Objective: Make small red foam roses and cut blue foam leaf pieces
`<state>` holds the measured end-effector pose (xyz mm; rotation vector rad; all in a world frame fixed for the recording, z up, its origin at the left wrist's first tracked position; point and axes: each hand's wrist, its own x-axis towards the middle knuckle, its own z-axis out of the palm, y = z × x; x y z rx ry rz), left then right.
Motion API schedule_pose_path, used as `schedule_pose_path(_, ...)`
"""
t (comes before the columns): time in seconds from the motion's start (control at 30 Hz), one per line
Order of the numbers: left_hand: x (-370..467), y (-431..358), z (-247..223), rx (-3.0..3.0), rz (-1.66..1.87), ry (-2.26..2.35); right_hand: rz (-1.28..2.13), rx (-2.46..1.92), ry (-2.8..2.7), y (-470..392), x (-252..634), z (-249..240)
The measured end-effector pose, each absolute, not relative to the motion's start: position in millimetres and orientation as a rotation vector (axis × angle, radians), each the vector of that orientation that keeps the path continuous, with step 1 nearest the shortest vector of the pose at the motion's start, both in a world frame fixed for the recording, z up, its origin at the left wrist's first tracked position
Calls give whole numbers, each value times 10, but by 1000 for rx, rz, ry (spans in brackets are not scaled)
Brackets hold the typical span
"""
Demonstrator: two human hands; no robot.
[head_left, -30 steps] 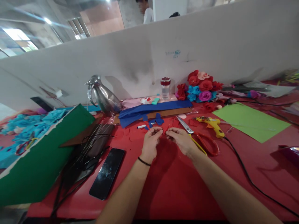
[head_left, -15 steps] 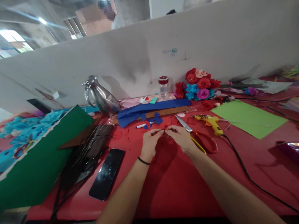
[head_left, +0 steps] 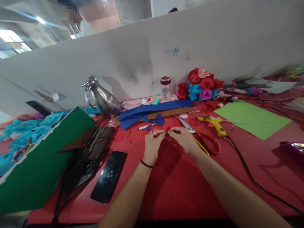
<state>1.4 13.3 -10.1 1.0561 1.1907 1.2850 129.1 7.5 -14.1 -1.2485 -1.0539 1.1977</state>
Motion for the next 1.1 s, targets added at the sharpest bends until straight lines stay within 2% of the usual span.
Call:
schedule_pose_path(0.27,-2,137,-73,1149,1221,1259,1111,-1280,-1125,80,1303,-154)
schedule_pose_path(0.6,-50,155,-14,1475,1163,1496,845,-1329,-1411,29,1290,-140)
schedule_pose_path(0.9,-31,168,-42,1036,1228,1243,1132,-1311,-1111,97,1302,-171)
schedule_pose_path(1.1,-88,227,-68,760,1281,1117,999,-1430,-1124,185,1421,-285)
